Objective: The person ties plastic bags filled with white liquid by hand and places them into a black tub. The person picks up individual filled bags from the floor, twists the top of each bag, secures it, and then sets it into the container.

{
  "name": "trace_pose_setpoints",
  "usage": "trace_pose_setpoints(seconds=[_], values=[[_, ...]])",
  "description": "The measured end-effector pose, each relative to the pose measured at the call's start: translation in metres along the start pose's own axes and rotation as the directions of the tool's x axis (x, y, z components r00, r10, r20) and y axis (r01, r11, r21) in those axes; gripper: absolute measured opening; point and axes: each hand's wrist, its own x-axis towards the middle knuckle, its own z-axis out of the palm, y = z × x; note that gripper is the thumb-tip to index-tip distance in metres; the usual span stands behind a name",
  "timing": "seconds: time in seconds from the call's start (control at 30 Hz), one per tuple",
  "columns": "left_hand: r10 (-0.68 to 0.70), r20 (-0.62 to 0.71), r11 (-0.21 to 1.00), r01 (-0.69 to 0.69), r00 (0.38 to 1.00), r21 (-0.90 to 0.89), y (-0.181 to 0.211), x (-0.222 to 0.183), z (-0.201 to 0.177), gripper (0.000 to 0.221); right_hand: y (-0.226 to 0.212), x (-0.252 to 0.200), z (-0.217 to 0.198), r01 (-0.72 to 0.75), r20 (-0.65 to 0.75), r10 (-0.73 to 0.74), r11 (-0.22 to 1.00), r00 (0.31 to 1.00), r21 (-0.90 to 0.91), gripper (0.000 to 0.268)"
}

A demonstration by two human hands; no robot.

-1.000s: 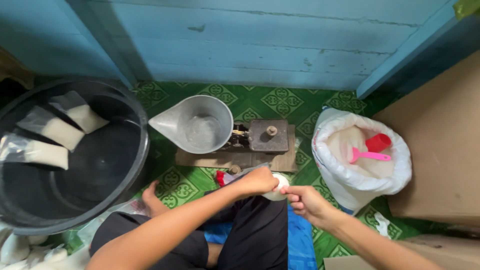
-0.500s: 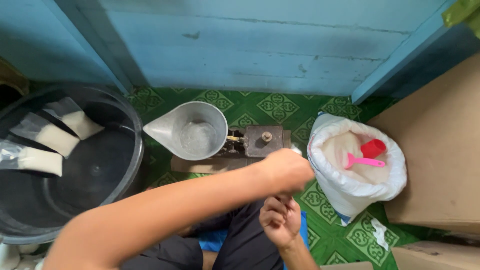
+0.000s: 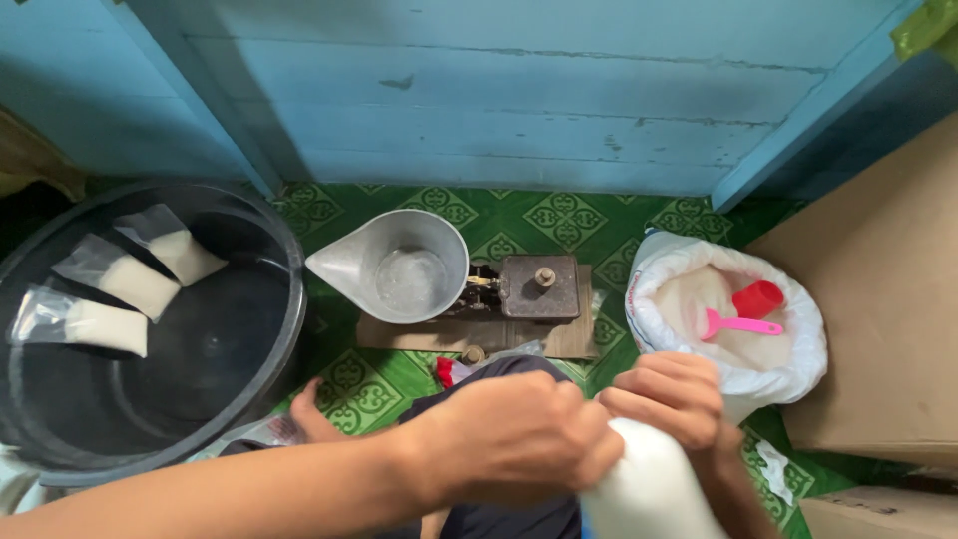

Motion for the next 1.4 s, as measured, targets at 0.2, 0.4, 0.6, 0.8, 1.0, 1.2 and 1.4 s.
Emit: trace_pose_setpoints(seconds=[0.2, 0.4, 0.6, 0.8, 1.0, 1.2, 1.4], values=[[-0.127, 0.0, 0.946, 0.121, 0.992, 0.3, -0.007, -0.016, 0.075, 0.012, -0.003, 0.001, -0.018, 0.356, 0.556, -0.013, 0.78, 0.831, -0.515, 0.018], [-0.448, -0.195, 0.889, 0.458, 0.873, 0.008, -0.052, -0.018, 0.119, 0.016, 0.033, -0.011, -0.004, -0.284, 0.526, 0.519, 0.839, 0.674, -0.464, 0.02], [-0.759, -0.215, 0.607, 0.548, 0.615, -0.575, -0.02, -0.02, 0.175, 0.022, 0.052, -0.111, 0.056, -0.878, 0.403, 0.79, 0.47, 0.463, 0.088, 0.023], [-0.881, -0.127, 0.288, 0.304, 0.455, -0.908, 0.007, -0.028, 0.242, 0.021, 0.04, -0.183, 0.114, -0.898, 0.213, 0.893, 0.331, 0.397, 0.29, 0.034], [-0.889, -0.045, 0.116, 0.13, 0.455, -0.985, 0.013, -0.029, 0.252, 0.032, 0.029, -0.165, 0.104, -0.895, 0.27, 0.862, 0.367, 0.429, 0.252, 0.036], [-0.914, -0.01, 0.049, 0.088, 0.405, -0.995, 0.015, -0.033, 0.279, 0.029, 0.034, -0.169, 0.108, -0.879, 0.246, 0.847, 0.431, 0.472, 0.202, 0.032], [-0.913, -0.1, 0.166, 0.137, 0.397, -0.976, 0.016, -0.026, 0.28, 0.028, 0.032, -0.18, 0.112, -0.872, 0.192, 0.853, 0.453, 0.485, 0.188, 0.035]])
